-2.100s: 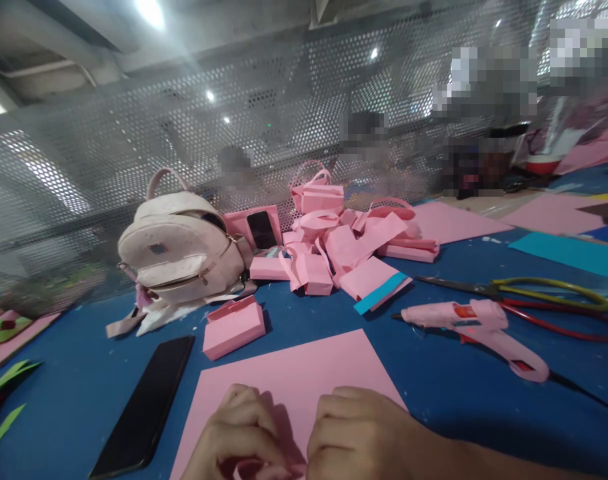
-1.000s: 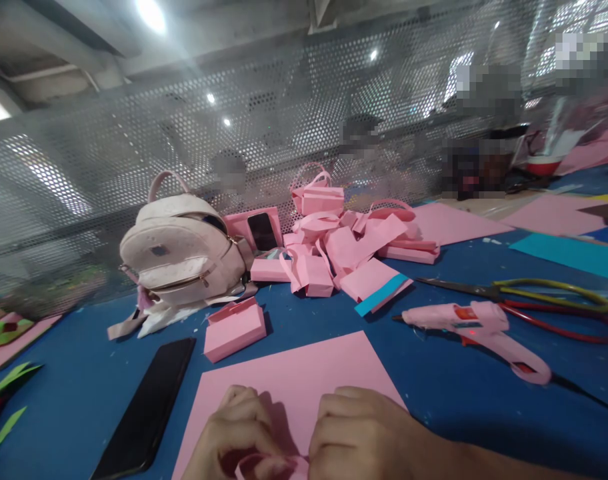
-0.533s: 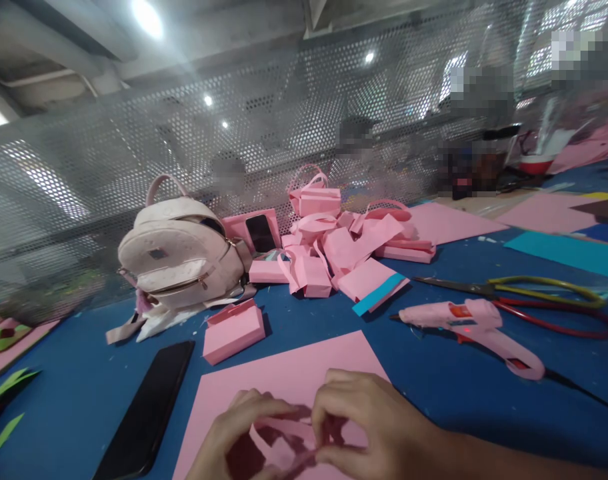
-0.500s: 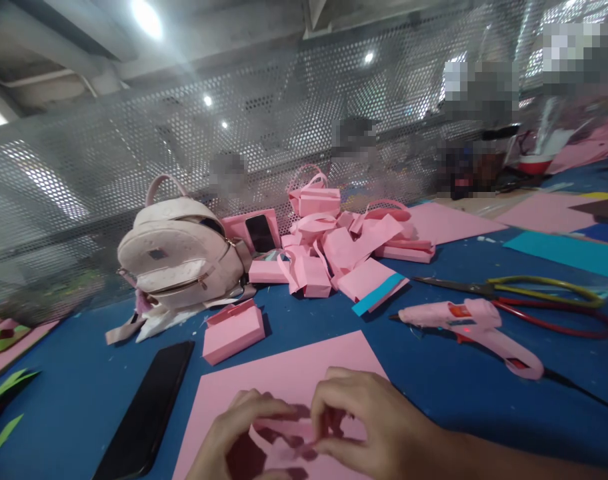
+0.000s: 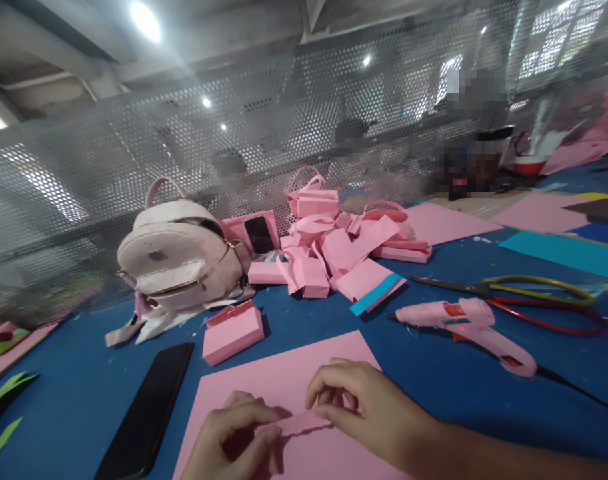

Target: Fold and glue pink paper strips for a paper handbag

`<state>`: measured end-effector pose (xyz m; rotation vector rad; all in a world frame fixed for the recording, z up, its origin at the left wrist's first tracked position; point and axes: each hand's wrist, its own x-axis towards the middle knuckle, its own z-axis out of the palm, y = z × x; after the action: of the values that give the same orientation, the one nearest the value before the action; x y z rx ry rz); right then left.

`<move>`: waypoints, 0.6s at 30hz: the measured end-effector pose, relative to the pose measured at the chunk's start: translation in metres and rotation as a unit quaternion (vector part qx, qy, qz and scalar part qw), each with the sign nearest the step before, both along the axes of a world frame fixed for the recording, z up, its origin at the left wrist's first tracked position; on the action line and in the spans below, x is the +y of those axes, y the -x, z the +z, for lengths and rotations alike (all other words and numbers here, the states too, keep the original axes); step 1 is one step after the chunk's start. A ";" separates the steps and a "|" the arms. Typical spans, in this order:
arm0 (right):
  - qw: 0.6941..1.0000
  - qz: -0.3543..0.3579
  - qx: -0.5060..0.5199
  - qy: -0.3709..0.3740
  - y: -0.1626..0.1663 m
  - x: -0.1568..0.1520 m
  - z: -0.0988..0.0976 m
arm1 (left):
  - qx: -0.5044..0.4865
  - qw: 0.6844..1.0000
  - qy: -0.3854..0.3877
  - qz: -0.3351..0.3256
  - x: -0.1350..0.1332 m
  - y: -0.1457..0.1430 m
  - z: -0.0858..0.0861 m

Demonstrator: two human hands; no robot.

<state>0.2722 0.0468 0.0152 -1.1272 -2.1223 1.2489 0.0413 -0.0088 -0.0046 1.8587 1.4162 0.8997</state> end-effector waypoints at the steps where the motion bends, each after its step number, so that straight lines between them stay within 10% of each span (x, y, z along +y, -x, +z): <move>1: 1.000 -0.004 0.003 0.002 0.000 0.000 0.000 | -0.003 1.000 0.000 0.006 0.000 0.000 -0.001; 18: 0.996 -0.064 0.056 0.035 0.002 0.004 0.003 | -0.212 0.968 0.119 0.062 0.003 -0.001 0.003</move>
<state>0.2700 0.0508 0.0181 -1.1735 -1.9081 1.3040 0.0419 -0.0058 -0.0015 1.3161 1.3116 1.0606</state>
